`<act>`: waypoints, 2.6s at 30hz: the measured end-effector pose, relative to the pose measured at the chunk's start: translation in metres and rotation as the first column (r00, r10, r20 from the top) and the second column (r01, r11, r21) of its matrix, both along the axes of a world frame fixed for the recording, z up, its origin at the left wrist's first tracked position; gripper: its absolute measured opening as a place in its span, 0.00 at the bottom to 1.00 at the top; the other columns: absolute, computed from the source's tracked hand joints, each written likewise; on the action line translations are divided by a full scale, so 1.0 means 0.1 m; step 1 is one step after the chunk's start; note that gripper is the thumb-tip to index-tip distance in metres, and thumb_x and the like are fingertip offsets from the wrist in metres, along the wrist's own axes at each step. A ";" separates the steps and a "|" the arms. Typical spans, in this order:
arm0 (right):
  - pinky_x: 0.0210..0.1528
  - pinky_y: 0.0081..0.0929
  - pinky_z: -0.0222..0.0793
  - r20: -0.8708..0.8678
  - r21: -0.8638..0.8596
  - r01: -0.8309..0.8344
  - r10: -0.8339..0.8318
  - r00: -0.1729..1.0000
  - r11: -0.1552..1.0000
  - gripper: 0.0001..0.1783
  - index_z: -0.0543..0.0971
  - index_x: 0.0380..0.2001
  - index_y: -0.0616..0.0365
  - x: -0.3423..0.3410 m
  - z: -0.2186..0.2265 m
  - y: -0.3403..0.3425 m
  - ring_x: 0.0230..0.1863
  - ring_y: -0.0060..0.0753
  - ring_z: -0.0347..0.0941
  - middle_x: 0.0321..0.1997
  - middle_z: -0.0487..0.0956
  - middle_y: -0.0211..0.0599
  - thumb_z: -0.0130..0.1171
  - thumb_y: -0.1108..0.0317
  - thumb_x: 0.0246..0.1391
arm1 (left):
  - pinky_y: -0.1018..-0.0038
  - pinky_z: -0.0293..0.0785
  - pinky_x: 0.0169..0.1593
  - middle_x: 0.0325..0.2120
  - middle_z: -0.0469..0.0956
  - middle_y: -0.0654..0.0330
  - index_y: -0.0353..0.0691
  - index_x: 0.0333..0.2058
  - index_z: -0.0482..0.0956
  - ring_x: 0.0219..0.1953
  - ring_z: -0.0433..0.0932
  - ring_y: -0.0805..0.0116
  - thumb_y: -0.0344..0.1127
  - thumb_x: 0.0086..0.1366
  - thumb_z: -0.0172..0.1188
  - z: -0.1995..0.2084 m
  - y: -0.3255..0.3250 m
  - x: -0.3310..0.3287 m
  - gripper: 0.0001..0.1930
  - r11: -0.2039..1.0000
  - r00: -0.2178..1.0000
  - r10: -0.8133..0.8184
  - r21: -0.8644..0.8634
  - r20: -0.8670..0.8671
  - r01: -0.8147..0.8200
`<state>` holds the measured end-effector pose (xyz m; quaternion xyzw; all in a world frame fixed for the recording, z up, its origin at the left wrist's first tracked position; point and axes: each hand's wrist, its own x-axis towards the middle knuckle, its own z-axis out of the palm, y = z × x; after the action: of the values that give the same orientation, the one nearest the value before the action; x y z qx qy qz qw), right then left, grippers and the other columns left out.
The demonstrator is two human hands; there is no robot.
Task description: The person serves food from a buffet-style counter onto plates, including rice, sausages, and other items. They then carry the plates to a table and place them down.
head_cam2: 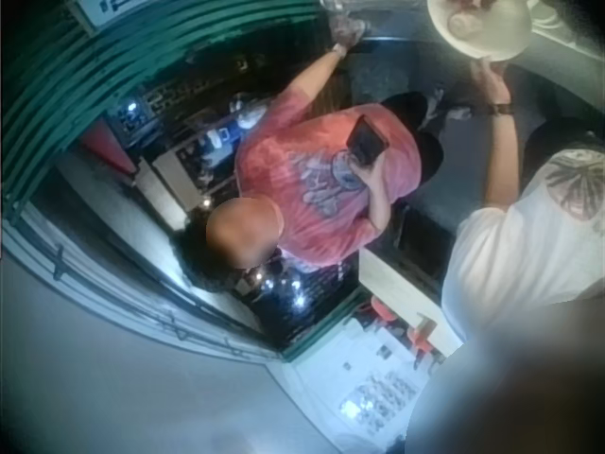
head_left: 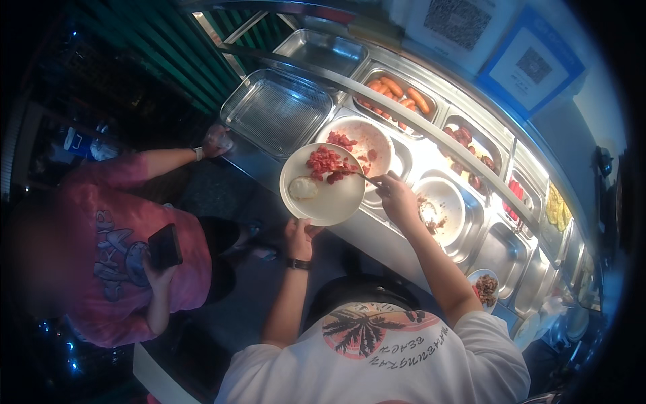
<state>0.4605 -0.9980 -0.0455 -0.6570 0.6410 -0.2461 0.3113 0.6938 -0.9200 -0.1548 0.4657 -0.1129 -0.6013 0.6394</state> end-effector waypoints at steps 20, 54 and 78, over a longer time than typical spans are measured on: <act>0.36 0.37 0.67 -0.011 -0.073 0.018 -0.019 1.000 0.997 0.12 0.78 0.38 0.49 -0.20 0.14 0.19 0.36 0.42 0.73 0.35 0.72 0.34 0.55 0.72 0.48 | 0.68 0.83 0.38 0.37 0.76 0.54 0.34 0.43 0.69 0.37 0.80 0.62 0.24 0.57 0.48 -0.03 0.17 0.13 0.14 0.992 0.992 -0.118 0.040 -0.033 0.119; 0.41 0.26 0.67 0.195 0.453 0.204 -0.319 0.927 0.868 0.21 0.74 0.48 0.55 -2.21 0.08 2.71 0.38 0.26 0.71 0.36 0.76 0.35 0.60 0.62 0.51 | 0.67 0.74 0.49 0.47 0.71 0.58 0.39 0.53 0.62 0.48 0.72 0.67 0.27 0.63 0.52 -0.25 1.37 -1.51 0.20 0.486 0.524 -0.818 0.202 -0.238 0.850; 0.34 0.23 0.63 0.178 0.212 0.828 -0.853 0.490 0.519 0.13 0.76 0.28 0.61 -5.70 0.17 8.05 0.31 0.25 0.68 0.30 0.70 0.34 0.59 0.60 0.52 | 0.72 0.73 0.46 0.37 0.79 0.57 0.40 0.46 0.75 0.42 0.77 0.64 0.36 0.57 0.58 -0.69 4.14 -4.95 0.17 -0.295 -0.660 -0.571 0.628 0.489 0.720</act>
<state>-0.1093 -0.1928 -0.0289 -0.2061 0.8442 -0.4184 0.2641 0.1991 -0.5065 -0.2242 0.3048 -0.7484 -0.5413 -0.2324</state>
